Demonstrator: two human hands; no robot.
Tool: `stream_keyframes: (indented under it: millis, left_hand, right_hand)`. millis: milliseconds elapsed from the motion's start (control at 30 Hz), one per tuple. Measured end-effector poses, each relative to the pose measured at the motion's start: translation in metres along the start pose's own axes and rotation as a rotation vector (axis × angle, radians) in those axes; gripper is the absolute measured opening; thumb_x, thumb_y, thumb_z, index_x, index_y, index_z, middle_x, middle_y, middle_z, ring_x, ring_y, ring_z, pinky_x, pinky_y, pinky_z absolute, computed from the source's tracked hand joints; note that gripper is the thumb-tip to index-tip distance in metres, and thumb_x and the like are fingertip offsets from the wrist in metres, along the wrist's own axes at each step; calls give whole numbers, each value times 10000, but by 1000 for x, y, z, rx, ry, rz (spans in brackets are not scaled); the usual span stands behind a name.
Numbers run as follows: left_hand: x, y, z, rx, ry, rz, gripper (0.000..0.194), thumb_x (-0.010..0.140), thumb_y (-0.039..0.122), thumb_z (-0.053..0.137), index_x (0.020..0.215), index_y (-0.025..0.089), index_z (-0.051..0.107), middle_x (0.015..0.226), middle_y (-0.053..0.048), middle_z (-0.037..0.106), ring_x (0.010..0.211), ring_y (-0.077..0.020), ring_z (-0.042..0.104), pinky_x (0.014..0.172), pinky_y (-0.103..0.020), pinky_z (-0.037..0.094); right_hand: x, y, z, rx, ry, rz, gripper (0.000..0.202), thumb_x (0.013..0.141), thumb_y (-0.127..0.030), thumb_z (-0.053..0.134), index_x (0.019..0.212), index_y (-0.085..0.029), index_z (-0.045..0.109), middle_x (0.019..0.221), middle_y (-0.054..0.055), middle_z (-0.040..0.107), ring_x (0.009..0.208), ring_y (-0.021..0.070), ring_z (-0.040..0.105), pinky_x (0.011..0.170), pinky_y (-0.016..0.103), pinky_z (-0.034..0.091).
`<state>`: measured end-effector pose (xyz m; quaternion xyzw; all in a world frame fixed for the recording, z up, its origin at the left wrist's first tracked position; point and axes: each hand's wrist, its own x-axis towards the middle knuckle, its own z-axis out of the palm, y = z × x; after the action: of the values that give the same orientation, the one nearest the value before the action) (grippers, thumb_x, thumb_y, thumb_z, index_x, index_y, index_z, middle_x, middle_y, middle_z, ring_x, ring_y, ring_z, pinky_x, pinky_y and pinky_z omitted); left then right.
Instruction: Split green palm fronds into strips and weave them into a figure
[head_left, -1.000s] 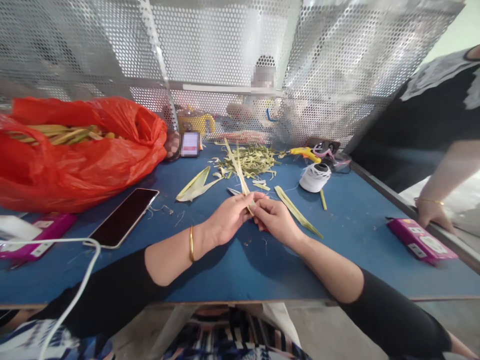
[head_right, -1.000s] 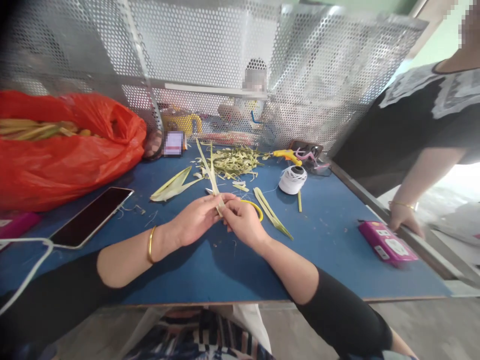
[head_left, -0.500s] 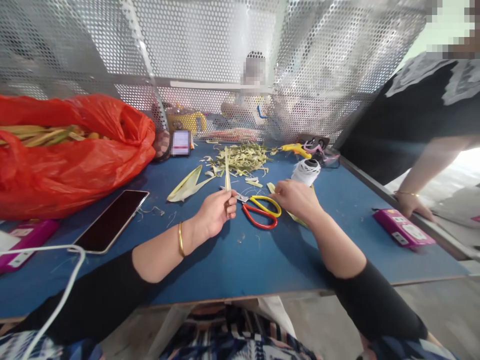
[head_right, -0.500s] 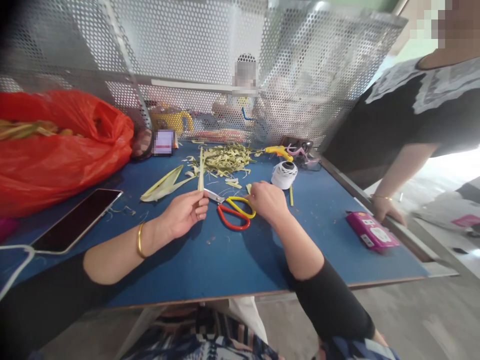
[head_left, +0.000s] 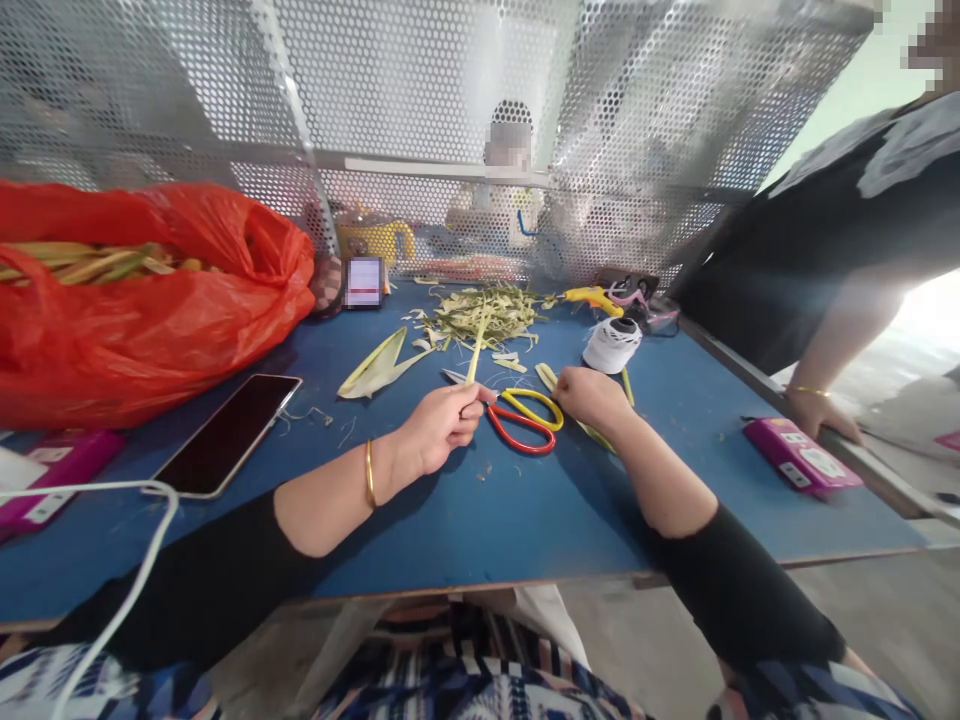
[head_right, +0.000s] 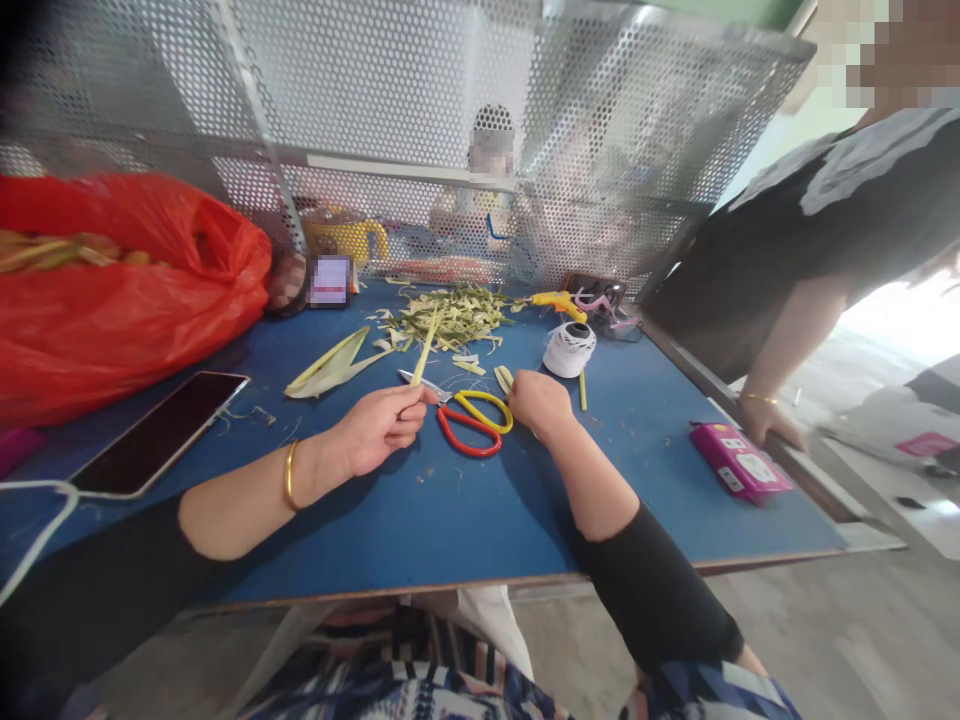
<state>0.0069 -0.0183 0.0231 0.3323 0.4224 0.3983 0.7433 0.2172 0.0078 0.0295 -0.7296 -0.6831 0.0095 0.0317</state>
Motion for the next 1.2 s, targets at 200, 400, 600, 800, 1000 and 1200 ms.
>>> stream_keyframes:
  millis: [200,400,600,800,1000,1200]
  left_hand:
    - [2,3,0,-39,52,52,263,924,116,429,744,94,619,541,10,517,353,-35,409,315,-128,247]
    - [3,6,-3,-34,-30,9,224,904,116,476,782,75,660,794,-164,724,655,-195,711,553,-249,555]
    - [3,1,-7,51,-279,-180,196,880,172,547,827,80,711,854,-160,745,662,-188,712,622,-263,562]
    - [3,-2,-5,109,-320,-242,278,903,170,474,801,89,720,820,-143,750,633,-160,683,578,-238,534]
    - [3,-7,-7,129,-323,-213,234,884,233,559,810,87,726,811,-136,728,592,-141,649,509,-207,499]
    - [3,-8,-6,46,-320,-247,208,870,136,536,741,75,687,643,-85,625,409,-38,421,347,-119,262]
  right_hand:
    - [-4,-1,-10,288,112,-77,130,858,-174,465,835,-178,592,870,107,712,785,213,667,648,284,449]
    - [-22,-6,-24,773,-81,-734,152,901,-288,481,819,-188,562,739,21,637,634,139,567,635,268,444]
    - [-24,-13,-21,300,181,-1003,262,948,-191,425,827,-194,657,752,28,651,723,148,572,898,363,366]
    - [-27,-16,-19,199,265,-1072,283,943,-155,430,856,-224,691,812,18,683,790,147,589,976,374,312]
    - [-28,-23,-13,169,373,-1119,309,902,-84,431,832,-231,694,772,9,668,762,153,542,957,367,314]
    - [-28,-27,-8,166,407,-1107,273,893,-97,461,770,-223,670,770,0,671,753,155,526,977,377,305]
